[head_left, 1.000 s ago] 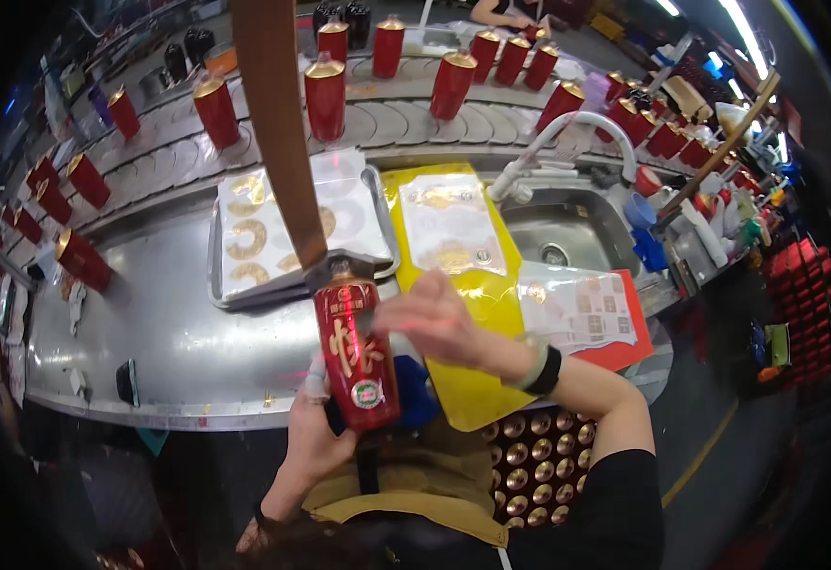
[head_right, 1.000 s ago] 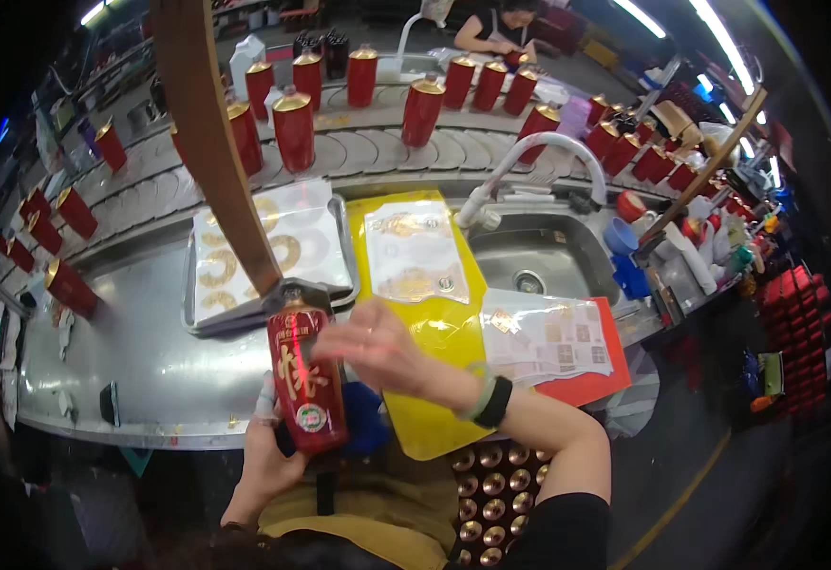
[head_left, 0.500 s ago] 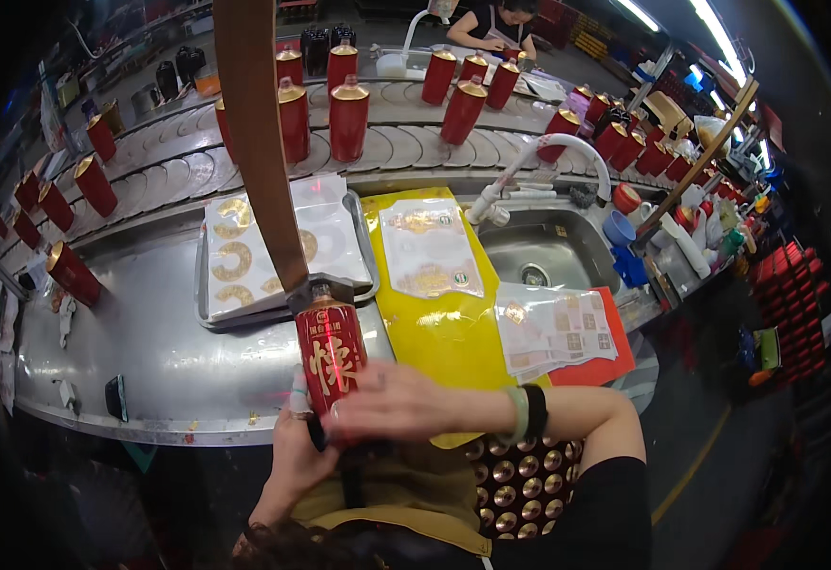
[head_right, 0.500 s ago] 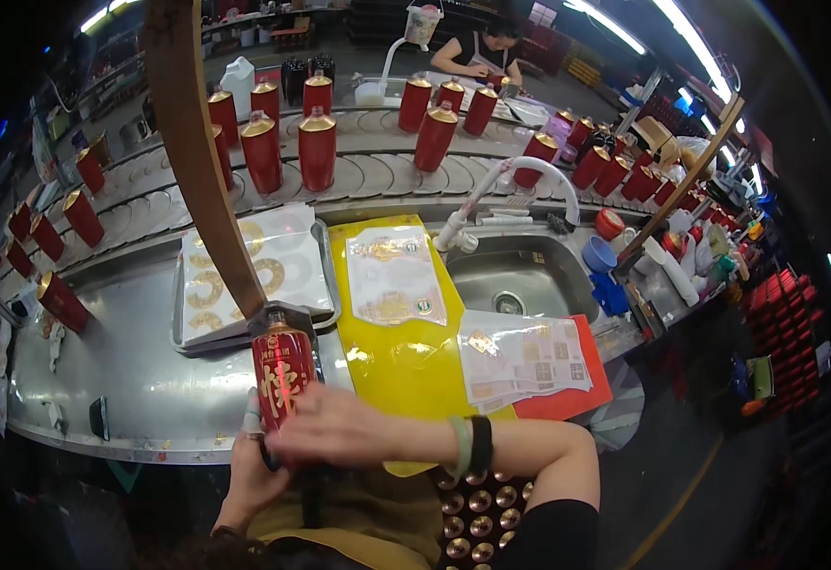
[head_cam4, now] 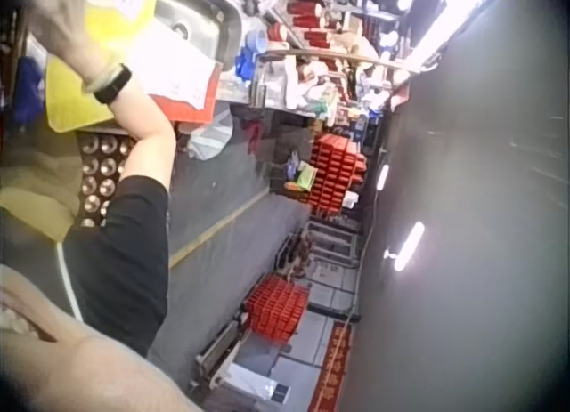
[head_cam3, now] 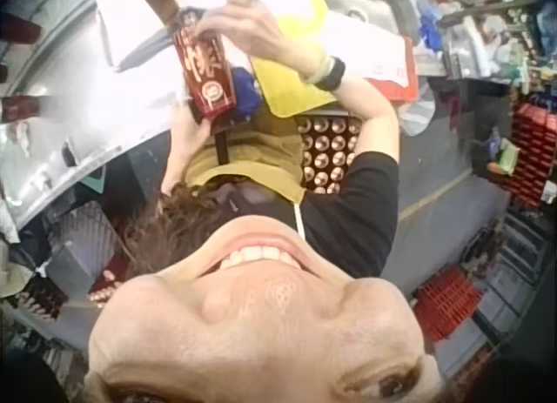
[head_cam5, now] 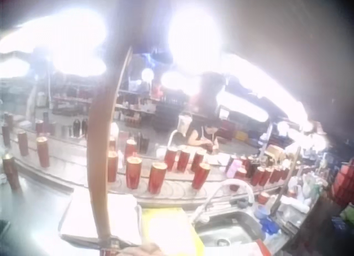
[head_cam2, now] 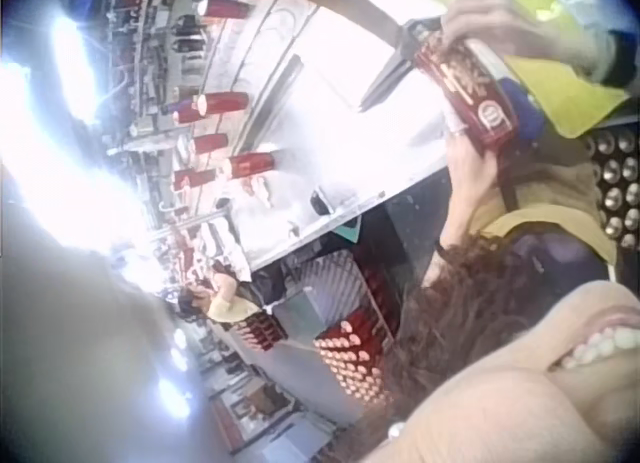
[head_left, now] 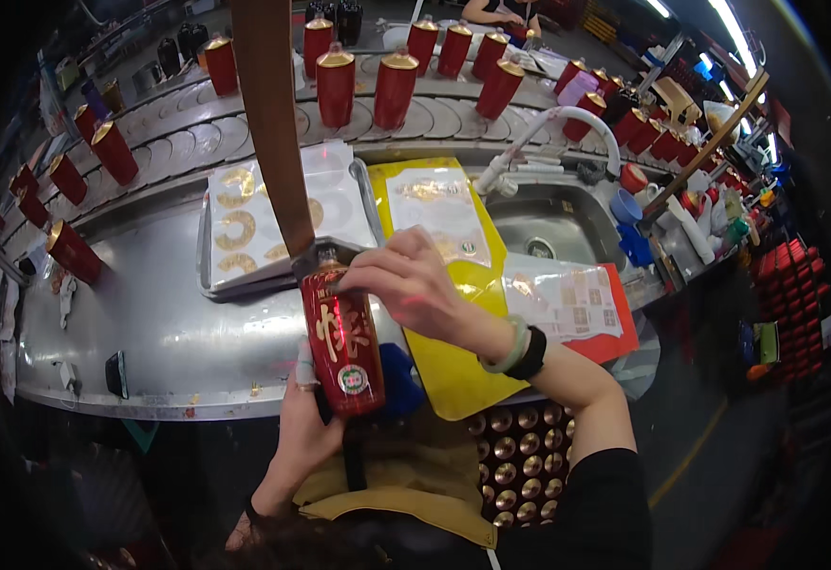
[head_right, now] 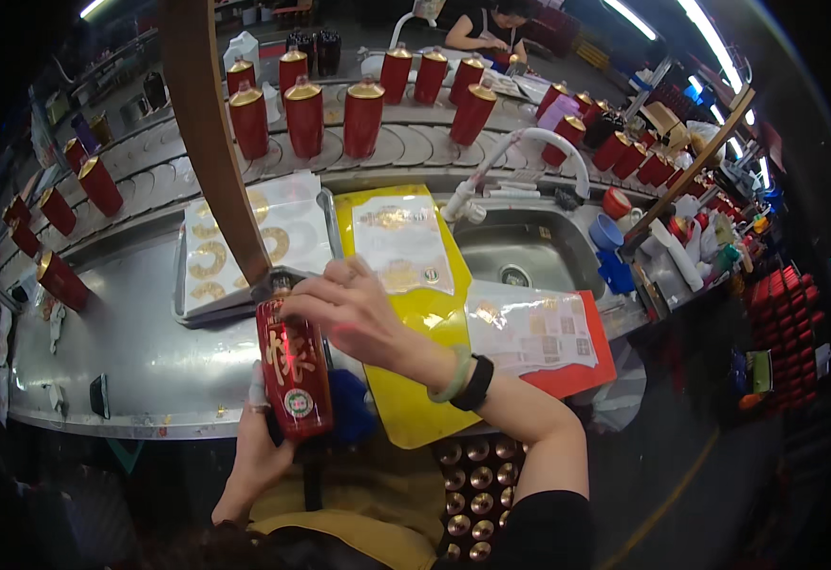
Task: The worker is applying decorative labels and polishing the surface of red and gold liquor bottles on an assembly line.
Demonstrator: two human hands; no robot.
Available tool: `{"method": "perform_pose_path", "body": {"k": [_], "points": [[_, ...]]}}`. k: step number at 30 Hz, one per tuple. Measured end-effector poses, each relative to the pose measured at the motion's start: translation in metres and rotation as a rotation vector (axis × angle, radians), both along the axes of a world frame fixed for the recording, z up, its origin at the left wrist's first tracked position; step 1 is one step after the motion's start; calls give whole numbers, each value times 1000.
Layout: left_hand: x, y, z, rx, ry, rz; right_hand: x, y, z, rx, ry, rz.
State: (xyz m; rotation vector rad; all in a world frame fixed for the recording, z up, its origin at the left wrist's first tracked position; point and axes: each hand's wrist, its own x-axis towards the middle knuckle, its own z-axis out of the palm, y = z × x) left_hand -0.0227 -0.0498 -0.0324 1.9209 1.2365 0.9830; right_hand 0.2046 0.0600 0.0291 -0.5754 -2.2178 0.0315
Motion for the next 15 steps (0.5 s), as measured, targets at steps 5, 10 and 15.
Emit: {"method": "perform_pose_path", "body": {"k": [5, 10, 15], "points": [[10, 1, 15, 124, 91, 139, 17, -73, -36, 105, -81, 161], [13, 10, 1, 35, -36, 105, 11, -67, 2, -94, 24, 16], [13, 16, 4, 92, 70, 90, 22, -69, -35, -23, 19, -58]]}}
